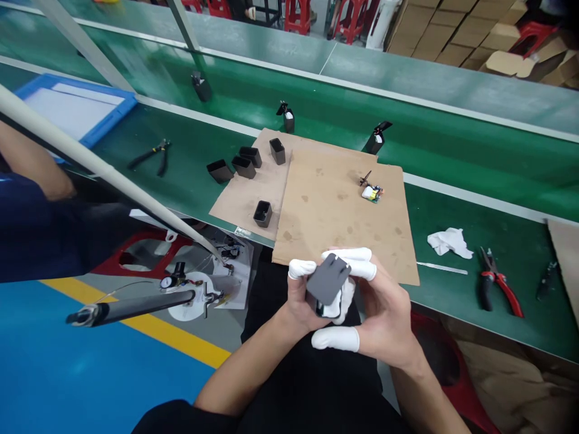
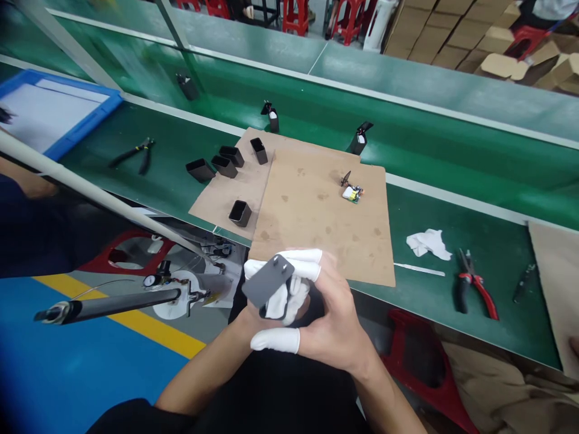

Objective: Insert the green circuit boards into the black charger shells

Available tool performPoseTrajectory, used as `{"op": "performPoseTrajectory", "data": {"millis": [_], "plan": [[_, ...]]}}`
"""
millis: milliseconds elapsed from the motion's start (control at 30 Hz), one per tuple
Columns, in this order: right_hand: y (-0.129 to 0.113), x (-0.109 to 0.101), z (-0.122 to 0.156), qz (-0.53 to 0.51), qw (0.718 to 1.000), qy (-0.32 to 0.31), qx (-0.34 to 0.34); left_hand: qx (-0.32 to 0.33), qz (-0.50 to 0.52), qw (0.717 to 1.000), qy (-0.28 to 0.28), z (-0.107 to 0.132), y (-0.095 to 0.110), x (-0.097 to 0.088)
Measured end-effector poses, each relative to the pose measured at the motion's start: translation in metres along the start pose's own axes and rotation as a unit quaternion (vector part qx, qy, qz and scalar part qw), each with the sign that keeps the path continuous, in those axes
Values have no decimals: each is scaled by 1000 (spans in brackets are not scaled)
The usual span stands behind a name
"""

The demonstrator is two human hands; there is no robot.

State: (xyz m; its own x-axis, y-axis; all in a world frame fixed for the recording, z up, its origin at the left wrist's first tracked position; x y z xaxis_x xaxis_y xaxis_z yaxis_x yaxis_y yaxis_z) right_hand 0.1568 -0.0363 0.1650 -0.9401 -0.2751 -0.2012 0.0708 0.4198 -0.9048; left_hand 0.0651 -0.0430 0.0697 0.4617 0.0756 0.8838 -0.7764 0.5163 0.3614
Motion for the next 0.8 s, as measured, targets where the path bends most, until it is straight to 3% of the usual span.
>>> {"op": "performPoseTrajectory", "data": {"millis": [100,267,333,367,400,433,467,500,567,600,633,700,767,800], "plan": [[3,1,1,26,1000,7,12,-4,-3,999,-32,-4,-5,2],[3,2,-1,63,997,18,29,27,-29,997,-70,-6,5,17],[4,-3,0,70,995,57,32,74,-78,994,-31,-3,12,13],[6,-6,0,68,994,81,38,127,-118,985,5,0,19,6],[9,-9,2,64,991,103,48,206,-171,963,43,7,29,-1],[13,-12,3,59,989,118,64,301,-236,921,73,17,41,-7],[18,-13,3,54,987,126,84,397,-312,859,88,30,52,-9],[24,-14,4,49,985,127,105,487,-392,776,82,44,60,-7],[34,-12,3,39,983,117,138,572,-540,617,31,62,66,1],[37,-10,2,32,982,111,148,580,-595,556,-3,66,67,6],[40,-8,1,23,982,106,153,574,-636,515,-32,68,68,10],[42,-5,-1,10,982,105,160,556,-676,479,-65,69,72,17],[44,-4,-3,2,980,108,167,547,-670,498,-61,68,76,21],[44,-3,-4,-7,980,107,167,542,-649,532,-46,66,77,22]]}}
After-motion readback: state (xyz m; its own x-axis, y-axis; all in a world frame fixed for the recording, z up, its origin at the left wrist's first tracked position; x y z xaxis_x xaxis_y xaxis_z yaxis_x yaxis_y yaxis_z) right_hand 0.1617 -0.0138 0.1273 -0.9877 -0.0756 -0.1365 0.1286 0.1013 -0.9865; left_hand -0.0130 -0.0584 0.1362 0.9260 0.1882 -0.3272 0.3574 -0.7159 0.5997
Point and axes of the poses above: each hand's wrist, its own z-axis away from the middle knuckle, its own x-axis out of the palm, y = z × x, the point moved 6 cm from there along -z, towards the middle knuckle
